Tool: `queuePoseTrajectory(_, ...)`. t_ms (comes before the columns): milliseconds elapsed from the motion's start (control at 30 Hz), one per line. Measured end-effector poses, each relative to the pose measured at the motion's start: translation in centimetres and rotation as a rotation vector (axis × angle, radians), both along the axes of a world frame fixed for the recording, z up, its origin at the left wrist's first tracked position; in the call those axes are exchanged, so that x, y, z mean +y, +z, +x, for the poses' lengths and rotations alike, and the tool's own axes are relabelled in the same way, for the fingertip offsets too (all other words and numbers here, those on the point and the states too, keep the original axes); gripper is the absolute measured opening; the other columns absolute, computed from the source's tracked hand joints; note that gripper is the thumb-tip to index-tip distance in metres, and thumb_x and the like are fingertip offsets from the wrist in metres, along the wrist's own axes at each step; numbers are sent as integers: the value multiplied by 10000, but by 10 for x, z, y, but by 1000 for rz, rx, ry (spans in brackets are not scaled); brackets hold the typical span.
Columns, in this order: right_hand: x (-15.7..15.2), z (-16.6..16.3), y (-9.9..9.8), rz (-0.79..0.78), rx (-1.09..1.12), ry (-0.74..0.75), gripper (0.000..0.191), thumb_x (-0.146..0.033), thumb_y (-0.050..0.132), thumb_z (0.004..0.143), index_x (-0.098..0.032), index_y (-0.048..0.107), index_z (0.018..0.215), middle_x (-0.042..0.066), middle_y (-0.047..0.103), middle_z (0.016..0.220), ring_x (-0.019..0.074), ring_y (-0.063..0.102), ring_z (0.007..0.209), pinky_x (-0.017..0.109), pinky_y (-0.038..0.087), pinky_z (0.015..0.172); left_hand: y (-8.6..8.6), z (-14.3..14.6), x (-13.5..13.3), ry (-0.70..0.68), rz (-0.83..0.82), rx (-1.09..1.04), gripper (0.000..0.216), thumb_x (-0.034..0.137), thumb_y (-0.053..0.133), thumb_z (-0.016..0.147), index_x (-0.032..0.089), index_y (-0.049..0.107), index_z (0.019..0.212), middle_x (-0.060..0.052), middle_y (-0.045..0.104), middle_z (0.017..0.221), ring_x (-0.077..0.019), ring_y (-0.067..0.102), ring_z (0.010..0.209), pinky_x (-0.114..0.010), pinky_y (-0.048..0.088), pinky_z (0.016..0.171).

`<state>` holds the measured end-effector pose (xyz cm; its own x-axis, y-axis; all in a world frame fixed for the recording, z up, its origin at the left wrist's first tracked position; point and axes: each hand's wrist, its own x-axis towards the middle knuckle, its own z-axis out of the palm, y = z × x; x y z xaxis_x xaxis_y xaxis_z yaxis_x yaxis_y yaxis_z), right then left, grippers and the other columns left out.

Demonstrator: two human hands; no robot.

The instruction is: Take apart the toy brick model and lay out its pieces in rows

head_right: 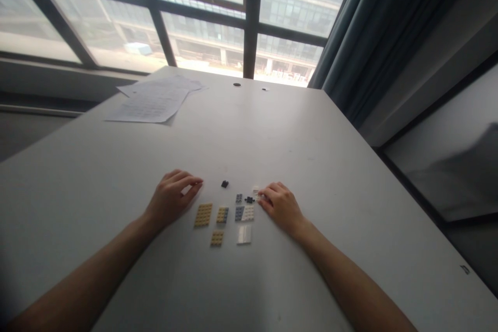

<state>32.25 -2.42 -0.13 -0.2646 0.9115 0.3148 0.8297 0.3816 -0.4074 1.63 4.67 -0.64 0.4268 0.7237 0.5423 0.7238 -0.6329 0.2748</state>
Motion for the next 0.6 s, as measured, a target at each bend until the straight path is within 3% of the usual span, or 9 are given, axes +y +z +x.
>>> queuePoseTrajectory(300, 13, 2, 2, 39, -52, 104, 251, -134, 539, 903, -246, 689, 1071, 38, 689, 1012, 190, 569, 932, 330, 481, 863, 0, 0, 1, -7, -3, -8, 175, 252, 529, 887, 197, 688, 840, -33, 670, 803, -179, 557, 801, -326, 420, 815)
queuePoseTrajectory(600, 2, 10, 4, 107, -16, 66, 288, -110, 504, 904, -210, 655, 1128, 62, 677, 1043, 208, 565, 948, 364, 480, 874, 0, 0, 1, -13, 15, -7, 180, 251, 529, 887, 193, 691, 833, -34, 670, 795, -179, 560, 789, -329, 423, 806)
